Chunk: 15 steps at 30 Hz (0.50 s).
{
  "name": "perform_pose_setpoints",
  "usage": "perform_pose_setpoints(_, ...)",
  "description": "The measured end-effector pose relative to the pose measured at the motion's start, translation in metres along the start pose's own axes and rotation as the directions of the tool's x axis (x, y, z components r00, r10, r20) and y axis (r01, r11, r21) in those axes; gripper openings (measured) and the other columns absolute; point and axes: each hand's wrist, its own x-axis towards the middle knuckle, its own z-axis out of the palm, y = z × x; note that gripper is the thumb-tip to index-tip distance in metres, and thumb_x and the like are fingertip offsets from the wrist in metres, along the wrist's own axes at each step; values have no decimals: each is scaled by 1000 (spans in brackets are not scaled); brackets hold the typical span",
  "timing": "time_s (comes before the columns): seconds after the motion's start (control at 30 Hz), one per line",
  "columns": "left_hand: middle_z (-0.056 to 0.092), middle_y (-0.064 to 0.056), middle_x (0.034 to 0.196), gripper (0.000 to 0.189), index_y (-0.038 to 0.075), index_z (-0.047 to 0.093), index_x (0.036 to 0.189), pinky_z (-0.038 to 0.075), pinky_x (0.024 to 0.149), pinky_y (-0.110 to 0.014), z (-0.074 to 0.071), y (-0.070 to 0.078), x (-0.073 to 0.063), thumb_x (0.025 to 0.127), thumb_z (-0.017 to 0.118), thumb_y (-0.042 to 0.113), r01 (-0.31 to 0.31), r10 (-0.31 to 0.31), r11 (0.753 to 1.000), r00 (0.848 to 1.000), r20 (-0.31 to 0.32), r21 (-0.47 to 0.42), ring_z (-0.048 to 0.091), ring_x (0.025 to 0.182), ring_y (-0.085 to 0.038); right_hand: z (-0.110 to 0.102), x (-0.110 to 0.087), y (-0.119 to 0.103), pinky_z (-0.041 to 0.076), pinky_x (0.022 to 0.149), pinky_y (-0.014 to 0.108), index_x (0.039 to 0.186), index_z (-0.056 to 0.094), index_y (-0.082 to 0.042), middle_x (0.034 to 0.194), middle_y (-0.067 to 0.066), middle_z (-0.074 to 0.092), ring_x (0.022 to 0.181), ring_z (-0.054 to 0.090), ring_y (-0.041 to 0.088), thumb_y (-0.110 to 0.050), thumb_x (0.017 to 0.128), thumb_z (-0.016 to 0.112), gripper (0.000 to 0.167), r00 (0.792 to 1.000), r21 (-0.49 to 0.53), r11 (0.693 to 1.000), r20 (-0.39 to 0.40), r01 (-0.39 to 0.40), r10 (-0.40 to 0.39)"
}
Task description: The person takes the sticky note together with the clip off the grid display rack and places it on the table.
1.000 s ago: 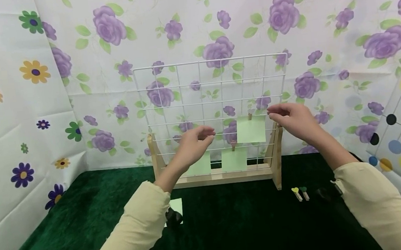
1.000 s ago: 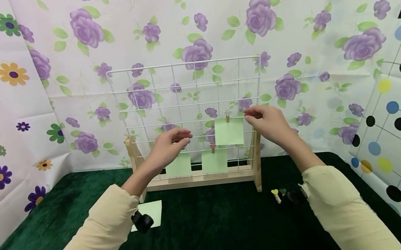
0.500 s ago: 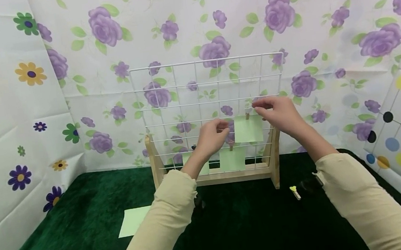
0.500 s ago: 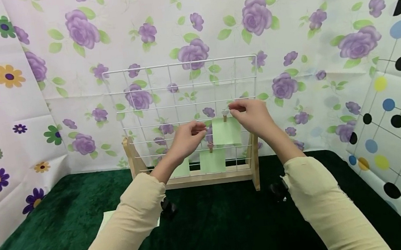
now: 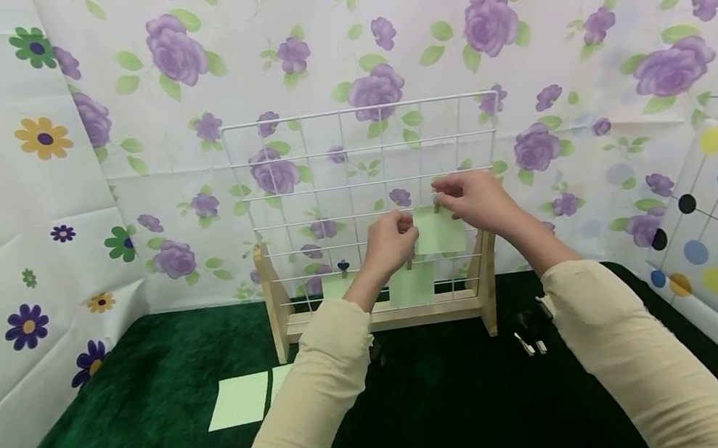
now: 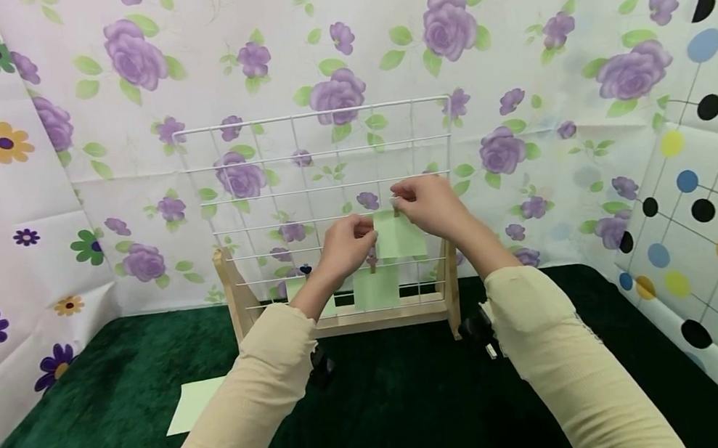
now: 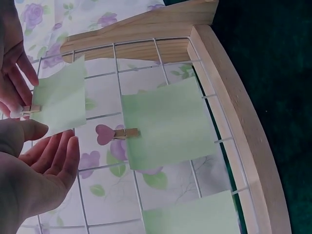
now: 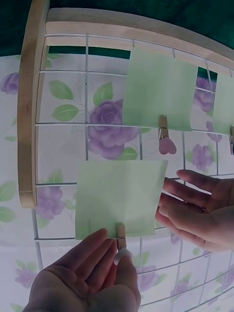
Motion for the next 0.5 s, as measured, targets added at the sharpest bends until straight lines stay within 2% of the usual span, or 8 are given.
perform_pose_setpoints(0.2, 65, -15, 105, 25, -4, 63, 117, 52, 78, -30, 5, 1, 3, 94, 56, 2, 38, -37, 999, 999, -22, 19, 62, 96, -23, -1, 4, 2, 55, 75, 40, 126, 60, 4, 119, 22, 63, 88, 68, 32, -13, 96, 61, 35, 999, -19, 1000, 42, -9, 10)
perform_pose_setpoints(0.5, 67, -14, 99, 21, -4, 65, 110, 51, 78, -31, 7, 2, 3, 92, 57, 2, 20, -18, 999, 998, -65, 33, 63, 92, -23, -3, 8, 3, 53, 75, 44, 120, 66, 1, 112, 22, 66, 78, 68, 29, -23, 95, 64, 35, 999, -67, 998, 45, 8, -5)
